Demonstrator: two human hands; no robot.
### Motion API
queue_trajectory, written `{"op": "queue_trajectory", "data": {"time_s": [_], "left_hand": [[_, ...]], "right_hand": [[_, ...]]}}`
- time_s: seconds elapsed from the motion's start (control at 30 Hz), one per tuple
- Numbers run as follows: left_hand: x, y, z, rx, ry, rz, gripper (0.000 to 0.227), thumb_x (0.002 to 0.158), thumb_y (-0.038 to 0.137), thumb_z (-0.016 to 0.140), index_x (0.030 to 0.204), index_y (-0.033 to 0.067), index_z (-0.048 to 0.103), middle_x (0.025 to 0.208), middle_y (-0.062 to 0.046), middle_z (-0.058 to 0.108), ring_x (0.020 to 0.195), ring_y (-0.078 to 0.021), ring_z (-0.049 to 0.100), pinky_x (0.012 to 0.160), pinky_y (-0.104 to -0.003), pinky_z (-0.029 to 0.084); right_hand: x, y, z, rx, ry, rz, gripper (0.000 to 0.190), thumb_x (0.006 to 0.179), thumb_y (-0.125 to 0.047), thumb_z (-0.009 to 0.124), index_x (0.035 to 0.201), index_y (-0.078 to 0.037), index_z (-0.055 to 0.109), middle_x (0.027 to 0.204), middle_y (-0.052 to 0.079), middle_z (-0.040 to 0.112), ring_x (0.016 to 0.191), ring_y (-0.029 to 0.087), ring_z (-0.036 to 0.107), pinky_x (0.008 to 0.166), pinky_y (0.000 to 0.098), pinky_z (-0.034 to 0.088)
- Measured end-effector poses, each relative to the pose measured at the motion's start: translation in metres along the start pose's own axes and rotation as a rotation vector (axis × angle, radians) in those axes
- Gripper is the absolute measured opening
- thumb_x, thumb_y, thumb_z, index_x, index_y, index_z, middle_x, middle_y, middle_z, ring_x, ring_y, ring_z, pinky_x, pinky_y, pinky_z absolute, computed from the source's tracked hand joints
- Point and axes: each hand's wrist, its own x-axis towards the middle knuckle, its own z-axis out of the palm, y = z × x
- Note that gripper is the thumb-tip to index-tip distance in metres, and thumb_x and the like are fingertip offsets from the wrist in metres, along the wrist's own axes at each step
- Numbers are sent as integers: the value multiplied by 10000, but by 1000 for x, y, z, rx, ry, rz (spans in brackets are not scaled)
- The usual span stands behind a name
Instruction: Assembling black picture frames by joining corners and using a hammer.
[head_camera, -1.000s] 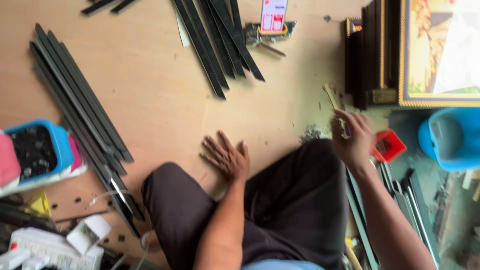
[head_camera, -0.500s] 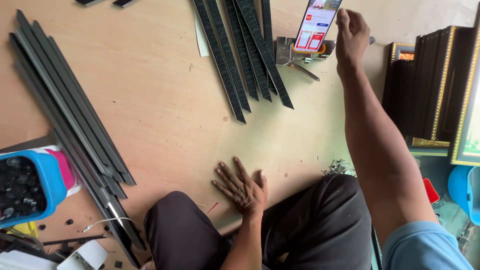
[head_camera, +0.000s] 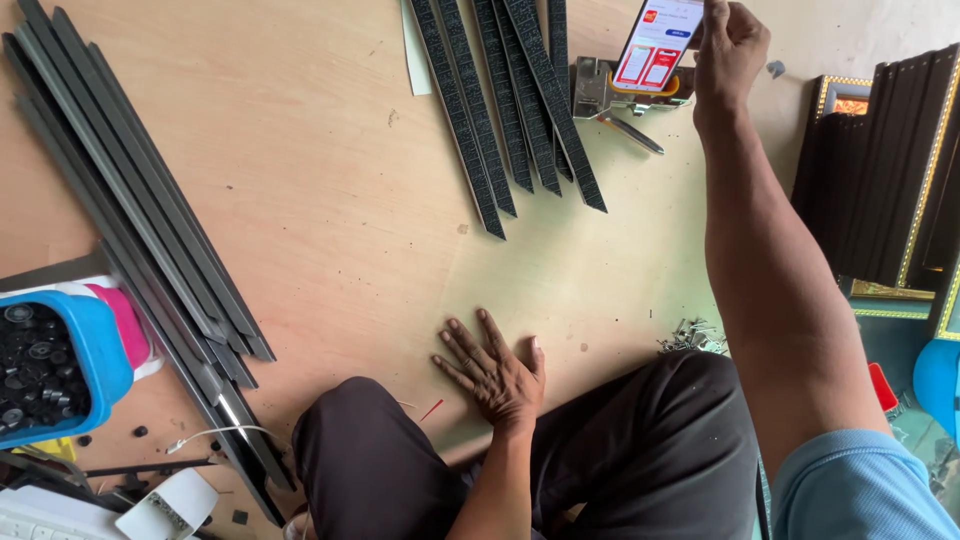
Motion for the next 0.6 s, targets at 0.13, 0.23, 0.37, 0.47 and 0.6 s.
{"op": "queue_trajectory", "data": {"time_s": [0.13, 0.23, 0.37, 0.47, 0.6], "left_hand": [[-1, 0, 1, 2, -13, -10, 949, 915, 604, 554, 1607, 25, 260, 1634, -376, 86, 1532, -522, 84, 1198, -724, 32], [1, -1, 3, -11, -69, -30, 965, 902, 611, 550, 1608, 36, 230, 1632, -372, 53, 1531, -513, 49, 1190, -718, 3], [0, -1, 3, -27, -158, -55, 998, 888, 618, 541, 1614, 54, 154, 1634, -354, -23, 1531, -494, -20, 1181, -709, -43], [-1, -2, 4, -21, -164, -54, 996, 902, 623, 533, 1622, 64, 131, 1644, -341, -44, 1537, -482, -36, 1186, -700, -56], [0, -2, 3, -18, -181, -66, 998, 898, 632, 529, 1622, 70, 136, 1644, -340, -31, 1536, -480, -32, 1183, -697, -64]], "right_hand": [[-12, -5, -1, -12, 43, 96, 400, 1087, -434, 603, 988, -56, 684, 839, 5, 707, 806, 99, 690, 716, 285, 520], [-41, -12, 4, -141, 188, -48, 334, 1114, -379, 584, 1122, -60, 682, 963, 44, 698, 899, 120, 671, 768, 305, 536], [-107, 5, 29, -352, 158, -553, 259, 1160, -212, 617, 1320, -10, 592, 1172, 129, 669, 1035, 226, 666, 875, 356, 541], [-160, -68, 69, -638, -70, -359, 293, 989, -201, 720, 1257, -102, 655, 983, 87, 665, 898, 275, 645, 821, 393, 513], [-177, -97, 85, -796, -84, -459, 426, 941, -297, 755, 1294, -117, 598, 1029, 123, 654, 923, 317, 652, 794, 426, 512]]}}
